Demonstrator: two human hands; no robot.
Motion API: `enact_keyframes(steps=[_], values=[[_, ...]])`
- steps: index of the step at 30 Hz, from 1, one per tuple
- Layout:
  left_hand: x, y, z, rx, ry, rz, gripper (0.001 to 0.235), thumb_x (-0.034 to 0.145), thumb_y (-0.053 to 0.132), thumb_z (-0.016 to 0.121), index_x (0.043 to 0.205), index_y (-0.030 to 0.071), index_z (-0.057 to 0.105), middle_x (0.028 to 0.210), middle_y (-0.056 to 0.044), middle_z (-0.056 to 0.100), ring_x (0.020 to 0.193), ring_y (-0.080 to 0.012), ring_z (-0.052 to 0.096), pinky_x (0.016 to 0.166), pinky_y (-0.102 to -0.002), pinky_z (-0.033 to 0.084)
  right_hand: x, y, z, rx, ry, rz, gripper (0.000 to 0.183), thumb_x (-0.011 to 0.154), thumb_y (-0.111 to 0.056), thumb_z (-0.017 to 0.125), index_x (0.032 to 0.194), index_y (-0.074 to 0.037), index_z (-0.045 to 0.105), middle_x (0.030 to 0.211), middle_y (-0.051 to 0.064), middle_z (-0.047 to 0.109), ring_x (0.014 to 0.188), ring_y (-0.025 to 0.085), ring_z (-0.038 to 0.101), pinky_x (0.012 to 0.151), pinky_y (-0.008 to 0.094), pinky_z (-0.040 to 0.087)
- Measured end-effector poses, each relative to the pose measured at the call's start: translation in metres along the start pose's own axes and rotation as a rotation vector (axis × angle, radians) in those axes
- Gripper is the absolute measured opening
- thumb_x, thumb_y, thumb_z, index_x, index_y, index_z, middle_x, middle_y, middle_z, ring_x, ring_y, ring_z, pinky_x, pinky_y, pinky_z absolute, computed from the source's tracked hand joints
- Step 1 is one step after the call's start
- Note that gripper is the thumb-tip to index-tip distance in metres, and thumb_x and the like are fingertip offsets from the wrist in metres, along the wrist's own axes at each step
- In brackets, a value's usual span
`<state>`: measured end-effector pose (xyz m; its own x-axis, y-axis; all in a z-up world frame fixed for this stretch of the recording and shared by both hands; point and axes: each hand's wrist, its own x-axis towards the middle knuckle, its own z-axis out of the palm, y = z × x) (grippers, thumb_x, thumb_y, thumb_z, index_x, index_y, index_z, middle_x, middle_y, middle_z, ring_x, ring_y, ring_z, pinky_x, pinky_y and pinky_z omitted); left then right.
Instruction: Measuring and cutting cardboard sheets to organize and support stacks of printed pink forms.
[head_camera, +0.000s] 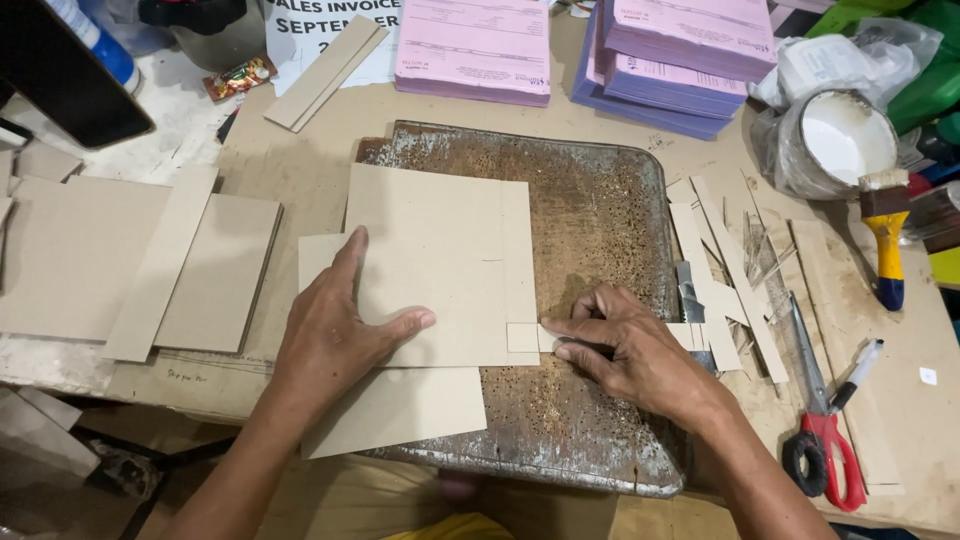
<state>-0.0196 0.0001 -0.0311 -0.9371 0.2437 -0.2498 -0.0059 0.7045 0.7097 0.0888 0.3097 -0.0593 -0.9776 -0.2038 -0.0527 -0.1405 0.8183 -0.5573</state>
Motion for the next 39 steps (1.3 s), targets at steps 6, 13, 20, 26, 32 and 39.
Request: enact_keyframes(steps=[6, 13, 20, 26, 32, 39], values=[[-0.002, 0.008, 0.000, 0.060, -0.003, 0.002, 0.119, 0.071, 0.053, 0.086, 0.163, 0.016, 0.020, 0.163, -0.013, 0.034, 0.147, -0.0328, 0.036, 0.116, -0.049, 0.035, -0.001, 0.004, 0.002, -0.035, 0.024, -0.059, 0.043, 0.090, -0.035, 0.073, 0.131, -0.025, 0.073, 0.091, -0.003, 0.049, 0.087, 0.017, 0.046, 0.074, 0.034, 0.046], [-0.009, 0.028, -0.003, 0.185, -0.065, -0.131, 0.129, 0.069, 0.057, 0.090, 0.166, 0.023, 0.010, 0.147, -0.028, 0.042, 0.129, -0.0450, 0.051, 0.103, -0.057, 0.048, 0.000, 0.005, 0.002, -0.062, -0.009, -0.024, 0.047, 0.088, -0.033, 0.077, 0.134, -0.027, 0.071, 0.090, -0.004, 0.049, 0.086, 0.017, 0.047, 0.077, 0.035, 0.046], [-0.009, 0.028, -0.002, 0.176, -0.076, -0.144, 0.136, 0.068, 0.056, 0.091, 0.167, 0.023, 0.003, 0.149, -0.027, 0.039, 0.123, -0.0418, 0.056, 0.098, -0.055, 0.054, 0.000, 0.004, 0.002, -0.049, -0.028, 0.017, 0.049, 0.087, -0.033, 0.078, 0.135, -0.028, 0.070, 0.092, -0.003, 0.049, 0.086, 0.016, 0.049, 0.079, 0.035, 0.051], [-0.020, 0.046, -0.006, 0.236, -0.098, -0.189, 0.134, 0.072, 0.063, 0.085, 0.167, 0.023, -0.001, 0.148, -0.027, 0.029, 0.105, -0.0406, 0.062, 0.086, -0.049, 0.060, 0.001, -0.001, -0.001, -0.046, -0.045, 0.046, 0.049, 0.087, -0.032, 0.078, 0.136, -0.026, 0.070, 0.091, -0.003, 0.051, 0.086, 0.017, 0.049, 0.078, 0.036, 0.049], [-0.017, 0.027, 0.018, 0.360, 0.043, -0.082, 0.136, 0.065, 0.076, 0.089, 0.159, 0.013, 0.016, 0.146, -0.029, 0.027, 0.117, -0.0469, 0.051, 0.091, -0.056, 0.055, 0.001, 0.000, -0.001, -0.032, -0.044, 0.037, 0.047, 0.088, -0.033, 0.076, 0.135, -0.027, 0.071, 0.091, -0.003, 0.051, 0.086, 0.016, 0.051, 0.080, 0.036, 0.053], [0.002, 0.003, 0.047, 0.677, 0.188, 0.034, 0.141, 0.059, 0.106, 0.067, 0.150, 0.002, 0.037, 0.159, -0.022, 0.033, 0.146, -0.0419, 0.027, 0.105, -0.060, 0.034, 0.003, -0.004, -0.003, -0.081, -0.024, -0.010, 0.047, 0.087, -0.032, 0.077, 0.133, -0.023, 0.072, 0.090, -0.003, 0.056, 0.083, 0.017, 0.050, 0.073, 0.035, 0.050]])
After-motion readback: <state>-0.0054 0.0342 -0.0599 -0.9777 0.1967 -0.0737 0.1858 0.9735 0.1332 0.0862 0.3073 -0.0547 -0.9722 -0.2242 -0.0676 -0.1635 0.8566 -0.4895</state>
